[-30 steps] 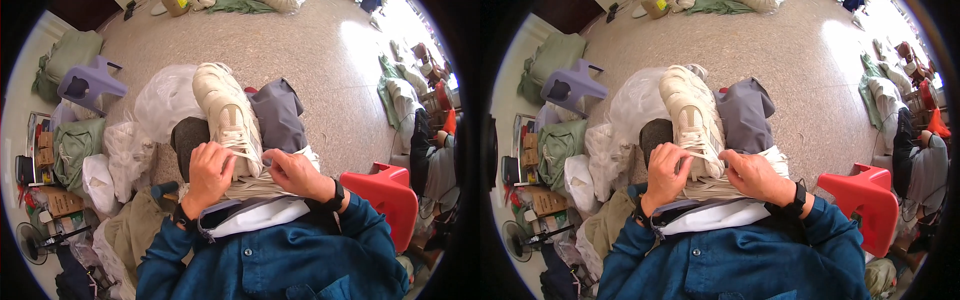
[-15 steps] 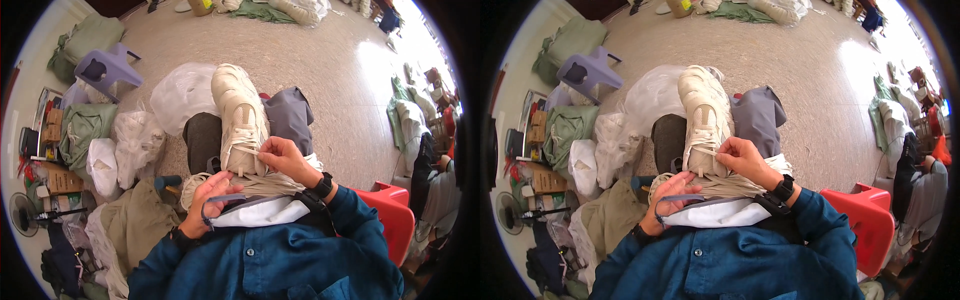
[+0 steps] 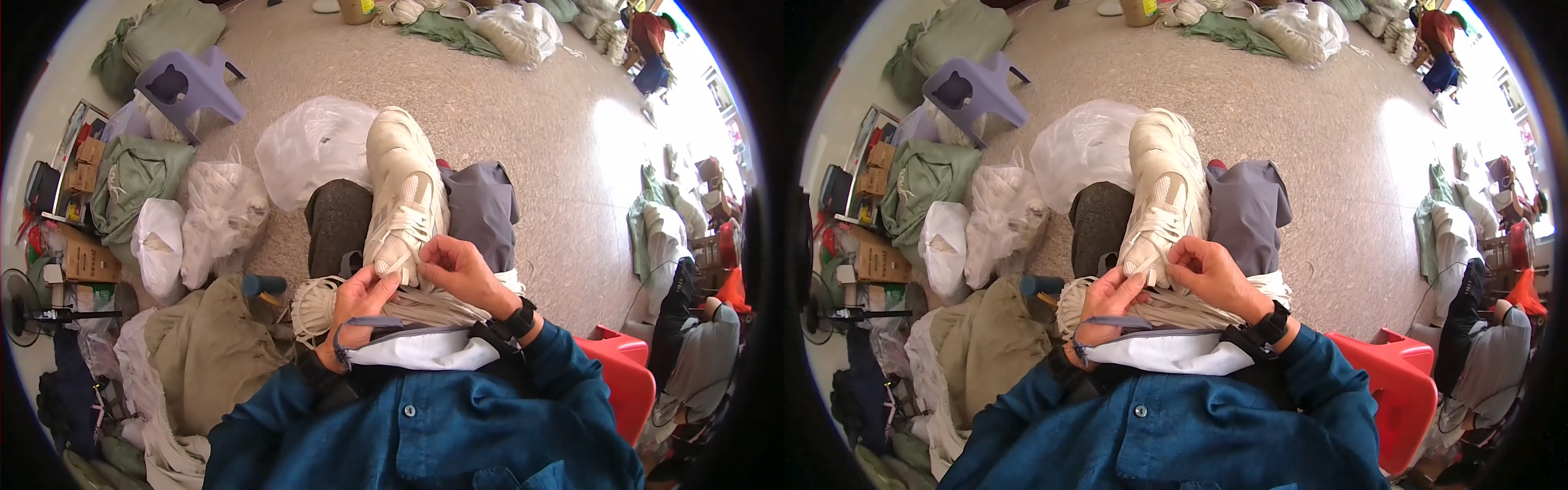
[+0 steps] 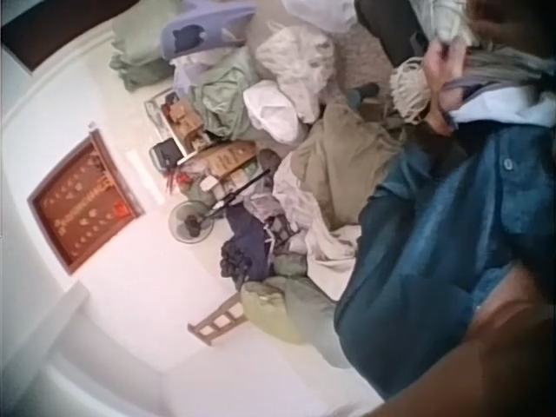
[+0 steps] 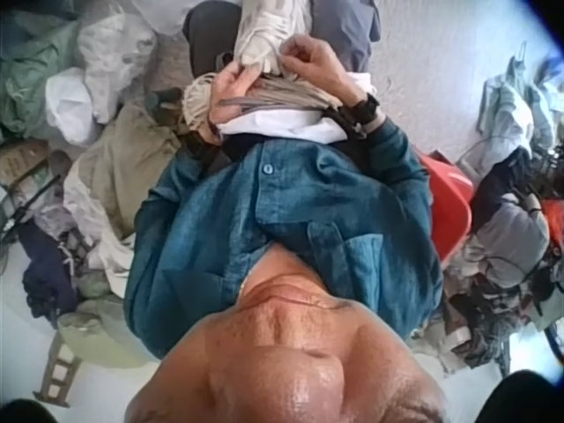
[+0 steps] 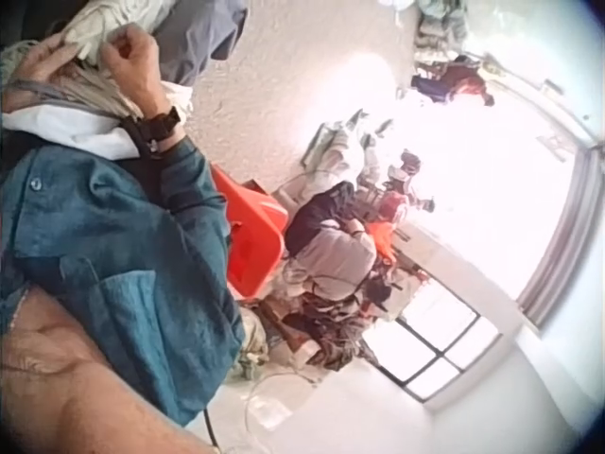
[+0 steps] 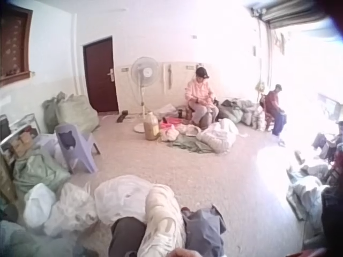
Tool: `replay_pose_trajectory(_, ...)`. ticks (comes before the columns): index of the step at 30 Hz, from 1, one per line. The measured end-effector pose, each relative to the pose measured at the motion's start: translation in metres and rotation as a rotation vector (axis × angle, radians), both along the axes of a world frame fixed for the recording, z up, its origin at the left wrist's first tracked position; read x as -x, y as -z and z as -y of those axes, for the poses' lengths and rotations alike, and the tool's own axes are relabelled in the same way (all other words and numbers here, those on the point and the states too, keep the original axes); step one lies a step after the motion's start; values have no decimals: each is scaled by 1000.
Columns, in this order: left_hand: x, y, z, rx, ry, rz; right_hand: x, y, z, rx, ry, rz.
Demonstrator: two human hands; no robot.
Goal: Lacing a white shoe with white fabric laces while sitting in a manufacturing facility.
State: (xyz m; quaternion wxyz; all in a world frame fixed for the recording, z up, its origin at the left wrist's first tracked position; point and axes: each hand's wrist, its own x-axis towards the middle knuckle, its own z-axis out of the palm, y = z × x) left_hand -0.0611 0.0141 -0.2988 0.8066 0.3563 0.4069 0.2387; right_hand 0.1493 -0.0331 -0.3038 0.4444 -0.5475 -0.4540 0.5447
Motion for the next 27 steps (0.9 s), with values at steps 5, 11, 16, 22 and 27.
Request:
replay_pose_trajectory(5, -4, -2, -20, 303, -39, 385, 3, -5, -4, 47, -22, -46)
replay_pose_trajectory(11, -3, 11, -42, 418, 16, 264, 5, -6, -11, 121, -106, -104)
replay_pose_trajectory(16, -4, 21, -41, 356, 19, 226, -10, -9, -5, 228, -100, -102)
replay_pose_trajectory(22, -15, 14, -44, 450, -39, 211, -14, -59, -3, 241, -266, -53)
replay_pose_trajectory(27, -10, 13, -40, 433, -8, 267, 16, -143, -72, -38, -334, -224)
